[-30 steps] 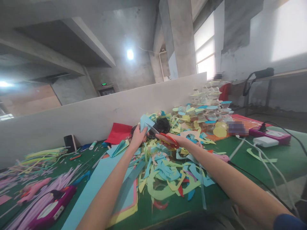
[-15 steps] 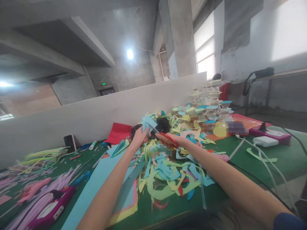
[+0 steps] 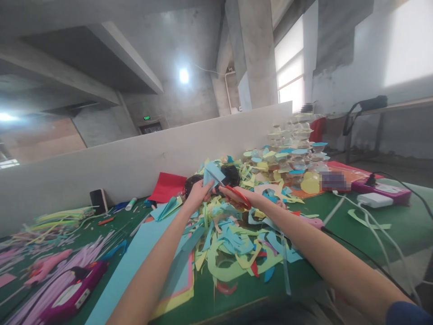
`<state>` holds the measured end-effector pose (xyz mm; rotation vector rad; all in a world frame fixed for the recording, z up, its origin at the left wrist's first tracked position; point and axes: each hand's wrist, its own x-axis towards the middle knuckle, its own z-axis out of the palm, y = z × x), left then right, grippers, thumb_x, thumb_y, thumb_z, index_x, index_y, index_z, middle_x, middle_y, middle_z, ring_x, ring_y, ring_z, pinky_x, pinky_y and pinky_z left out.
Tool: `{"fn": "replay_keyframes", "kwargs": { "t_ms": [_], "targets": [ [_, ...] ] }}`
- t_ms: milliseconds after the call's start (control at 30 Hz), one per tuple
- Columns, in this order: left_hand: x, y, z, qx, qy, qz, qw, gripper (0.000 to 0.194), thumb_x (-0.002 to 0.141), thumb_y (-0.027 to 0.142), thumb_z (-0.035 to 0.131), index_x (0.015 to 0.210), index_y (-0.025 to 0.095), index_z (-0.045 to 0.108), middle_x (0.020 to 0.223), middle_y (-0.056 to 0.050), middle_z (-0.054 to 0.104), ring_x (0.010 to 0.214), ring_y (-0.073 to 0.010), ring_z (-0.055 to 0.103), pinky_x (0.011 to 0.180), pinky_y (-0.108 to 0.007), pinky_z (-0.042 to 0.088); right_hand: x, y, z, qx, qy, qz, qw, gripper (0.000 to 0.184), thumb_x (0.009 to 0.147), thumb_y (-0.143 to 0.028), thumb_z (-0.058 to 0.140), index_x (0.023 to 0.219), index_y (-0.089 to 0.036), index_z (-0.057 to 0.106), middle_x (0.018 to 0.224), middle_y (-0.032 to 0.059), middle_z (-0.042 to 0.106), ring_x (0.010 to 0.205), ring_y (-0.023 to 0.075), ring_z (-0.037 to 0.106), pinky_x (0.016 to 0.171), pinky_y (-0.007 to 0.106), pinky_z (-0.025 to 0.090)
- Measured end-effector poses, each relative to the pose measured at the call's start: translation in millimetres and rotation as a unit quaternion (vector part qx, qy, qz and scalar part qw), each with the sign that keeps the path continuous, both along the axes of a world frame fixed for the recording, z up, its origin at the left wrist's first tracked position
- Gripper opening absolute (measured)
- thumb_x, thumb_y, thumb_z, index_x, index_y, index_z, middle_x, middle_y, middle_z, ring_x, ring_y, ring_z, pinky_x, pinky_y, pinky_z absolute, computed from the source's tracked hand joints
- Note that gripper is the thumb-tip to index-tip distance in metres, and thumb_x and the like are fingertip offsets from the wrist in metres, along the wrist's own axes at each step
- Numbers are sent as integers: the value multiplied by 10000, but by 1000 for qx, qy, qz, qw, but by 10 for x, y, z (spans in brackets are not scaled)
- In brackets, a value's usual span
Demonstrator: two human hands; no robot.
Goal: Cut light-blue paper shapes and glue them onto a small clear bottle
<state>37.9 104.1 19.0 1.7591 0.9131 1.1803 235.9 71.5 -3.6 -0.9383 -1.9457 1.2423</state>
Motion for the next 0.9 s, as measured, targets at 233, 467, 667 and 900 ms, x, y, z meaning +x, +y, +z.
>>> {"fn": "replay_keyframes", "kwargs": {
  "t_ms": [233,467,667,900],
  "targets": [
    [40,-54,-10,-28,40,-20,999,449,754,565,667,657,145,542,379,71,408,295,-35,294,357,-190,229,-35,-66,54,22,3,10,1000,457,876,-643,456,687,-229,499,540,-29,443,451,119,401,480,296,425],
    [28,-83,-38,-49,41,-15,998,393,766,517,673,796,153,528,606,8,607,324,-34,360,332,-185,262,-46,43,68,24,-107,-117,987,706,842,-761,356,412,-207,444,366,30,474,390,134,483,542,274,465],
    [22,-29,-98,-75,18,-24,997,450,770,565,659,898,168,492,779,-33,655,364,-50,448,322,-195,343,-34,85,55,30,-115,-189,975,681,785,-801,411,454,-209,469,466,52,568,459,161,560,530,253,464],
    [-178,-227,-173,-89,26,91,991,415,791,493,669,990,169,500,807,-59,696,417,-102,567,332,-202,388,26,126,51,98,-311,-236,915,591,785,-731,509,583,-177,543,645,122,645,604,230,632,533,274,412]
  ]
}}
